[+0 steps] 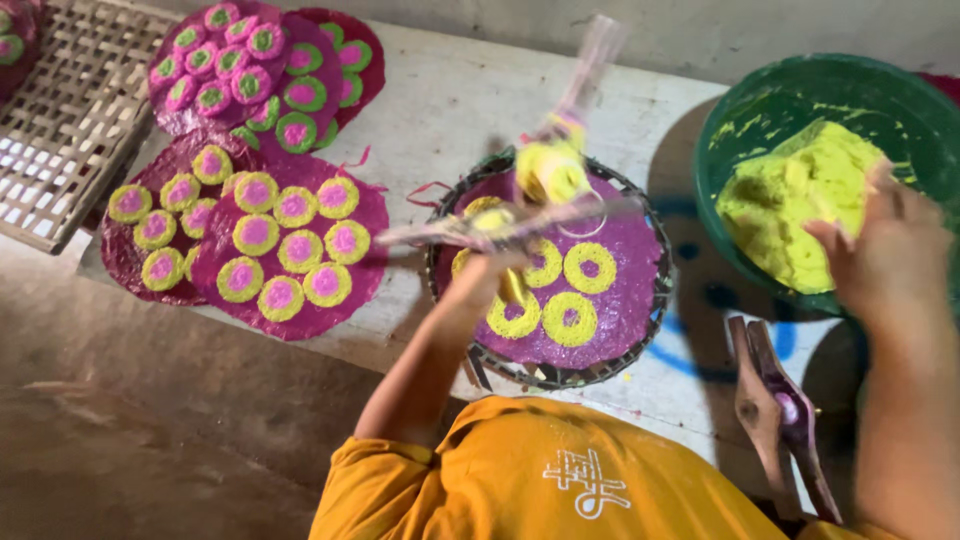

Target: The person decorates round food items by applying yellow and pink paste using a wooden mold tool and spatulas. They transfer colored paste from bowls onto the tool and press it onto the items on a purple mat to create patterns.

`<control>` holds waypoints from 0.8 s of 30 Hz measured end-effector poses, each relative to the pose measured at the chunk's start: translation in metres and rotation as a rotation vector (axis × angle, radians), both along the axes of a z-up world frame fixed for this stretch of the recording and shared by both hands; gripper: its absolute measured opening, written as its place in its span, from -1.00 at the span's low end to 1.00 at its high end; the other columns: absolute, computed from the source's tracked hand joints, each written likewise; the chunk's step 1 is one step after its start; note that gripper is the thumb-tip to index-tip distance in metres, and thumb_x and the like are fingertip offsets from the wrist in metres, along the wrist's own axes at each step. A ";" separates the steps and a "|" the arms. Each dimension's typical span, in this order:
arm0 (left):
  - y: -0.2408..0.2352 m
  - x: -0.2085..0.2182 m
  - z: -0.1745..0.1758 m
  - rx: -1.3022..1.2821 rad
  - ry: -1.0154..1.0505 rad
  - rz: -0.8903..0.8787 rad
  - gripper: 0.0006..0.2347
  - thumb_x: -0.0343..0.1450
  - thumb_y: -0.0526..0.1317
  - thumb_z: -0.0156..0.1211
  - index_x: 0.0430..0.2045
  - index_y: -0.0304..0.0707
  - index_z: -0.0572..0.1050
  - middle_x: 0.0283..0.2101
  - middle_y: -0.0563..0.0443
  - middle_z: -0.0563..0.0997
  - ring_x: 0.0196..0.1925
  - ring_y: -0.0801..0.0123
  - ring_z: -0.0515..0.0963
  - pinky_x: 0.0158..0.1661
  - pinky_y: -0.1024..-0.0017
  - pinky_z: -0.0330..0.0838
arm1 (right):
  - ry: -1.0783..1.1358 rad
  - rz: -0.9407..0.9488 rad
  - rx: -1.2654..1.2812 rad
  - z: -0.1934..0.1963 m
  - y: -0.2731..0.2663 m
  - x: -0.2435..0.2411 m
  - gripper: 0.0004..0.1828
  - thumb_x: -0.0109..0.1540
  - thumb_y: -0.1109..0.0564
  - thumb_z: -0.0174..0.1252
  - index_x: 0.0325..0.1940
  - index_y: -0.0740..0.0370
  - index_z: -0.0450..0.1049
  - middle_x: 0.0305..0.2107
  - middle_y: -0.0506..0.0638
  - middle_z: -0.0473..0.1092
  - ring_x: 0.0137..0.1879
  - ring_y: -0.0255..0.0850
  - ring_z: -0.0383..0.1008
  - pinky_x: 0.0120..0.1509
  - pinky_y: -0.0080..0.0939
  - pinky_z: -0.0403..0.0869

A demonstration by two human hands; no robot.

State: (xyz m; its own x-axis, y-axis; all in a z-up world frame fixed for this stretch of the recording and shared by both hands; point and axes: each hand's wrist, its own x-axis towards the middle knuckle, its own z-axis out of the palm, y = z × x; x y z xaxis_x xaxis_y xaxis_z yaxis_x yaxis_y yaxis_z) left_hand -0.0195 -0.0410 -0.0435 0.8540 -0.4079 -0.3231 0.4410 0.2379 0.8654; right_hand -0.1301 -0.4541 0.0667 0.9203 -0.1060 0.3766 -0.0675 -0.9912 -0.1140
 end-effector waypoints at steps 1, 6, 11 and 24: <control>-0.012 -0.017 0.000 -0.080 -0.030 -0.078 -0.61 0.18 -0.55 0.13 -0.11 -0.30 0.42 -0.19 -0.07 0.52 -0.20 0.39 0.52 -0.20 0.40 0.52 | -0.090 0.093 -0.005 0.004 0.022 0.003 -0.14 0.38 -0.10 0.21 0.63 0.36 0.08 0.14 0.39 0.43 0.20 0.28 0.44 0.20 0.15 0.46; -0.059 -0.073 0.003 -0.661 0.358 -0.562 -0.55 0.27 -0.49 0.19 0.10 -0.59 0.41 -0.11 -0.21 0.61 -0.10 0.22 0.60 -0.11 0.36 0.51 | -0.262 0.864 1.931 -0.010 0.149 0.015 0.18 0.30 -0.27 0.24 0.61 0.13 -0.47 0.37 0.27 0.19 0.37 0.07 0.34 0.31 0.08 0.49; -0.016 -0.067 0.036 -0.151 -0.261 -0.593 -0.51 0.34 -0.29 0.36 0.17 -0.37 0.36 0.03 -0.06 0.63 0.05 0.26 0.62 0.08 0.36 0.54 | -0.151 0.770 1.714 -0.007 0.145 -0.005 0.01 0.34 -0.20 0.18 0.61 0.07 -0.31 0.48 0.27 0.12 0.16 0.23 0.50 -0.09 0.00 0.62; 0.020 -0.099 0.022 -0.051 -0.366 -0.517 -0.74 0.31 -0.15 0.47 -0.35 -0.29 0.51 -0.34 -0.11 0.60 -0.31 0.31 0.61 -0.24 0.31 0.50 | -0.139 1.018 0.679 0.008 0.226 -0.031 -0.10 0.25 0.22 0.17 0.63 -0.01 -0.05 0.26 0.32 0.36 0.27 0.24 0.54 0.28 0.06 0.59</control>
State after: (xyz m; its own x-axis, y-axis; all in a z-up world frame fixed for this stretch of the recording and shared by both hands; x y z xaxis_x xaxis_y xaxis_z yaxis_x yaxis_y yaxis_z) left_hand -0.1185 -0.0211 -0.0216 0.5937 -0.8045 -0.0171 0.1875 0.1177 0.9752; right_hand -0.1613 -0.2280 0.0746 0.6543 0.4234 0.6266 0.7551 -0.3214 -0.5713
